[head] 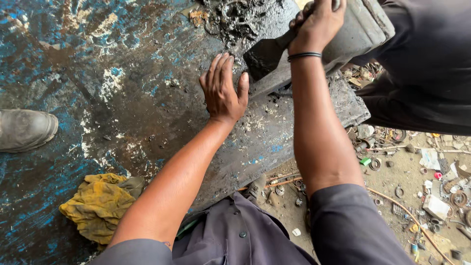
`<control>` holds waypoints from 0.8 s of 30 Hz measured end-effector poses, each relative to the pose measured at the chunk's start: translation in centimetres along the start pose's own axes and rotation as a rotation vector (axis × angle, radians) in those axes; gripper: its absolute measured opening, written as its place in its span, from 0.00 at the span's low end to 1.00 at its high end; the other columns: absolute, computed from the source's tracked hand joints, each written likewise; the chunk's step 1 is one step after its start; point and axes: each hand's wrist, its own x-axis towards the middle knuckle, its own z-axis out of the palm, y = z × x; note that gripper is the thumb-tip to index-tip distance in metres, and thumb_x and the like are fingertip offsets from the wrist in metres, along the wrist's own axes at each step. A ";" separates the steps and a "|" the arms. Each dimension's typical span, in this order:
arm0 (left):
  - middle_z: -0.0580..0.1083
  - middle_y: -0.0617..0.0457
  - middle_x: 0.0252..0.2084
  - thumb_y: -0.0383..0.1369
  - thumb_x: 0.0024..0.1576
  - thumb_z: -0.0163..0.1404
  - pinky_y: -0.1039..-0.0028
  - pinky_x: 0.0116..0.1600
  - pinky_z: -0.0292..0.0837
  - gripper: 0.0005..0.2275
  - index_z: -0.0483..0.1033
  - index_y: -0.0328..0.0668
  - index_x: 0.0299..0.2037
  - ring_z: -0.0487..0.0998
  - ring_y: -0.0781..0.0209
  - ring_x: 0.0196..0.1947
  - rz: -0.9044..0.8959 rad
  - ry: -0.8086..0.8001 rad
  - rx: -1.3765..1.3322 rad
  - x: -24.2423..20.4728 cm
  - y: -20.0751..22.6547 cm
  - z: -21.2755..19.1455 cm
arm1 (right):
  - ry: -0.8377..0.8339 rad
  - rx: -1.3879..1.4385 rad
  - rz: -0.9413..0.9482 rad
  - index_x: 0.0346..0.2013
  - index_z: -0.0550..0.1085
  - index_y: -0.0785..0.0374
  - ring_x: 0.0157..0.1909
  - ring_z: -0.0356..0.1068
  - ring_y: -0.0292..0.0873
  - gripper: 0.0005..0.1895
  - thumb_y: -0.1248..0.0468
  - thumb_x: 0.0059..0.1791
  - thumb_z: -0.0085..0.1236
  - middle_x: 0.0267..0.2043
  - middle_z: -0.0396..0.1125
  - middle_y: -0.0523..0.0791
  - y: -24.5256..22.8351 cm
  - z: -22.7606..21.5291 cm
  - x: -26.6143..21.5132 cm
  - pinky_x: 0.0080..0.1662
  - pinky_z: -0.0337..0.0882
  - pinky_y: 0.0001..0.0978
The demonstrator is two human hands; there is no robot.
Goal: The person scrubs a large, blue-painted metal surface with a wire brush to remove black grime and rust. They repeatedly wipe the surface, occasionally using a yellow cloth to clear debris, while working in a cluttered workshop environment.
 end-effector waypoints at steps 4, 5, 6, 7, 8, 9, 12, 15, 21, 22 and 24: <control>0.71 0.40 0.65 0.46 0.69 0.38 0.52 0.71 0.54 0.23 0.69 0.33 0.63 0.66 0.42 0.70 0.004 0.002 -0.011 0.1 0.3 -0.3 | -0.102 -0.027 -0.169 0.33 0.63 0.66 0.18 0.58 0.41 0.12 0.63 0.58 0.50 0.21 0.60 0.45 -2.1 -1.6 4.9 0.22 0.60 0.37; 0.71 0.40 0.65 0.46 0.69 0.38 0.52 0.71 0.54 0.23 0.69 0.33 0.63 0.66 0.42 0.71 -0.007 -0.002 -0.013 -0.3 0.4 -0.5 | -0.070 -0.013 -0.142 0.33 0.64 0.65 0.17 0.59 0.41 0.12 0.62 0.57 0.50 0.20 0.60 0.45 -2.4 -2.1 4.8 0.21 0.61 0.37; 0.71 0.40 0.65 0.46 0.69 0.39 0.52 0.72 0.54 0.23 0.68 0.33 0.63 0.66 0.42 0.71 -0.013 -0.011 -0.013 -0.6 0.5 -0.7 | -0.037 0.000 -0.116 0.33 0.64 0.64 0.16 0.60 0.42 0.12 0.60 0.56 0.49 0.19 0.61 0.46 -2.9 -2.5 4.4 0.21 0.62 0.37; 0.71 0.40 0.65 0.46 0.69 0.39 0.51 0.72 0.54 0.23 0.68 0.33 0.63 0.66 0.42 0.71 -0.010 -0.008 -0.014 -0.3 0.4 -0.7 | -0.026 -0.030 -0.084 0.33 0.64 0.63 0.16 0.59 0.40 0.11 0.61 0.56 0.50 0.19 0.60 0.44 -2.4 -2.0 3.6 0.20 0.61 0.36; 0.70 0.40 0.65 0.46 0.69 0.39 0.51 0.72 0.54 0.23 0.68 0.33 0.63 0.66 0.41 0.71 -0.007 -0.004 -0.015 0.0 0.4 -0.6 | -0.016 -0.059 -0.052 0.34 0.64 0.63 0.16 0.58 0.39 0.11 0.61 0.56 0.51 0.19 0.59 0.43 -1.1 -1.1 1.9 0.20 0.61 0.35; 0.70 0.39 0.66 0.46 0.69 0.39 0.51 0.72 0.54 0.23 0.67 0.32 0.64 0.66 0.41 0.71 -0.005 -0.004 -0.014 -0.2 0.5 -0.8 | 0.001 -0.101 -0.012 0.34 0.64 0.62 0.15 0.57 0.37 0.10 0.62 0.56 0.52 0.19 0.58 0.42 -0.6 -1.1 0.4 0.20 0.60 0.34; 0.70 0.39 0.66 0.45 0.69 0.39 0.50 0.73 0.53 0.23 0.67 0.32 0.64 0.65 0.41 0.71 0.009 0.009 -0.015 0.2 0.3 -0.8 | -0.109 -0.092 -0.094 0.35 0.65 0.64 0.17 0.59 0.40 0.08 0.65 0.55 0.53 0.21 0.59 0.43 -0.4 0.3 0.6 0.21 0.63 0.37; 0.69 0.39 0.67 0.46 0.70 0.38 0.51 0.74 0.53 0.24 0.66 0.32 0.65 0.65 0.42 0.72 -0.010 0.011 -0.022 -0.1 0.4 -0.5 | 0.006 -0.098 -0.079 0.33 0.63 0.62 0.14 0.59 0.40 0.09 0.62 0.53 0.51 0.18 0.58 0.43 -4.3 -0.5 3.2 0.19 0.63 0.36; 0.69 0.40 0.67 0.47 0.69 0.37 0.52 0.74 0.52 0.25 0.66 0.33 0.65 0.64 0.42 0.72 -0.027 -0.005 -0.004 -0.6 0.3 -0.2 | 0.015 -0.051 0.093 0.32 0.64 0.59 0.13 0.60 0.39 0.09 0.60 0.48 0.53 0.16 0.59 0.41 -0.2 0.4 -0.6 0.17 0.62 0.35; 0.69 0.40 0.67 0.47 0.69 0.37 0.52 0.74 0.52 0.25 0.66 0.33 0.65 0.64 0.42 0.73 -0.030 -0.008 0.000 -0.8 0.3 -0.3 | -0.022 -0.107 -0.031 0.31 0.64 0.62 0.16 0.59 0.39 0.12 0.60 0.52 0.55 0.18 0.58 0.42 0.2 -0.6 0.3 0.20 0.61 0.35; 0.69 0.41 0.67 0.47 0.69 0.37 0.52 0.74 0.52 0.25 0.66 0.33 0.65 0.64 0.42 0.73 -0.017 0.003 -0.002 -0.1 0.3 -0.3 | -0.098 -0.208 -0.304 0.28 0.65 0.67 0.21 0.58 0.38 0.21 0.59 0.59 0.57 0.20 0.55 0.42 -0.2 -2.6 4.4 0.26 0.58 0.33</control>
